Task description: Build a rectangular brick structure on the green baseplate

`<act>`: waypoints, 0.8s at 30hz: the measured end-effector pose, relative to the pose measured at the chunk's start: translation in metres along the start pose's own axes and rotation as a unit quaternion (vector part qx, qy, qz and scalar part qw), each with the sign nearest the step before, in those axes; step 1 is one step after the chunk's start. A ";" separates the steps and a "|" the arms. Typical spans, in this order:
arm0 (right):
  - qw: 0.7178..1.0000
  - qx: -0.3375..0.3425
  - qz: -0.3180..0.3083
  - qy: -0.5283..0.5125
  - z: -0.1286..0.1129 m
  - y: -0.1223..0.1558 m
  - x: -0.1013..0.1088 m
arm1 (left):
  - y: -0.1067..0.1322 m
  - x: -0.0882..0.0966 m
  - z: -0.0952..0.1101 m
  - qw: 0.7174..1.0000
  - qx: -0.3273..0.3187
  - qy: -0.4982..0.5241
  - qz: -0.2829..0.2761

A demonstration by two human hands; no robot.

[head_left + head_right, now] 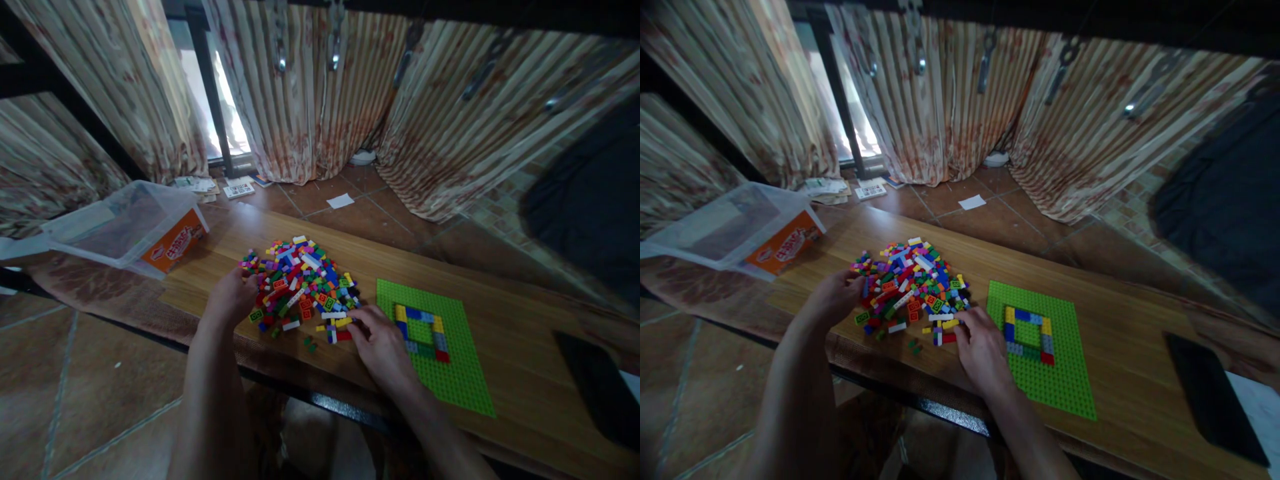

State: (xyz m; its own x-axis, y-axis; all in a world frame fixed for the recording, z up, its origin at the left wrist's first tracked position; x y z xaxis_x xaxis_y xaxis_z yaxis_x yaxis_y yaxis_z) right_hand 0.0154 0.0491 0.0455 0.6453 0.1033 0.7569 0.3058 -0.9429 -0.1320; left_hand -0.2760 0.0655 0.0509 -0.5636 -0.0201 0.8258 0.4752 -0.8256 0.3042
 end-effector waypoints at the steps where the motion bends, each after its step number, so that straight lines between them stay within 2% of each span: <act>1: 1.000 0.000 0.000 0.000 -0.001 0.000 -0.001 | 0.000 -0.001 0.000 1.000 -0.003 -0.003 -0.002; 6: 0.999 -0.004 -0.006 -0.036 -0.003 0.001 -0.001 | -0.002 -0.002 0.002 1.000 -0.008 -0.015 0.001; 11: 0.995 -0.036 -0.002 -0.088 0.003 0.001 0.004 | 0.000 -0.001 0.004 1.000 -0.007 -0.012 0.016; 14: 0.991 -0.065 -0.002 -0.120 0.008 0.003 0.005 | 0.003 0.006 0.007 0.999 -0.010 0.005 0.050; 17: 0.980 -0.086 -0.001 -0.178 0.012 0.006 0.004 | 0.014 0.019 0.020 0.988 -0.042 0.077 0.124; 19: 0.970 -0.096 0.001 -0.225 0.012 0.008 0.002 | 0.027 0.025 0.037 0.964 -0.106 0.183 0.159; 20: 0.965 -0.098 0.003 -0.245 0.012 0.009 0.002 | 0.035 0.024 0.048 0.945 -0.146 0.246 0.159; 21: 0.961 -0.096 0.006 -0.261 0.011 0.010 0.002 | 0.042 0.020 0.059 0.928 -0.182 0.294 0.136; 24: 0.955 -0.080 0.028 -0.283 0.006 0.010 0.004 | 0.063 -0.011 0.095 0.893 -0.259 0.367 -0.015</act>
State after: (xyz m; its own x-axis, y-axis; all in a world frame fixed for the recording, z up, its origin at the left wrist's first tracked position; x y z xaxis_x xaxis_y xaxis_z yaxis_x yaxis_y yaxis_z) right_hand 0.0259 0.0417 0.0433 0.9464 0.1639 0.2784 0.1787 -0.9835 -0.0286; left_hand -0.1758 0.0672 0.1059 -0.9523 -0.2010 0.2294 0.1833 -0.9783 -0.0961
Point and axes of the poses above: each hand's wrist, its own y-axis away from the middle knuckle, its own x-axis out of the back of the hand, z = x × y, the point moved 6 cm from there along -y, towards the middle knuckle, and after that the axes turned 2 degrees about -z, right-handed, at the moved point
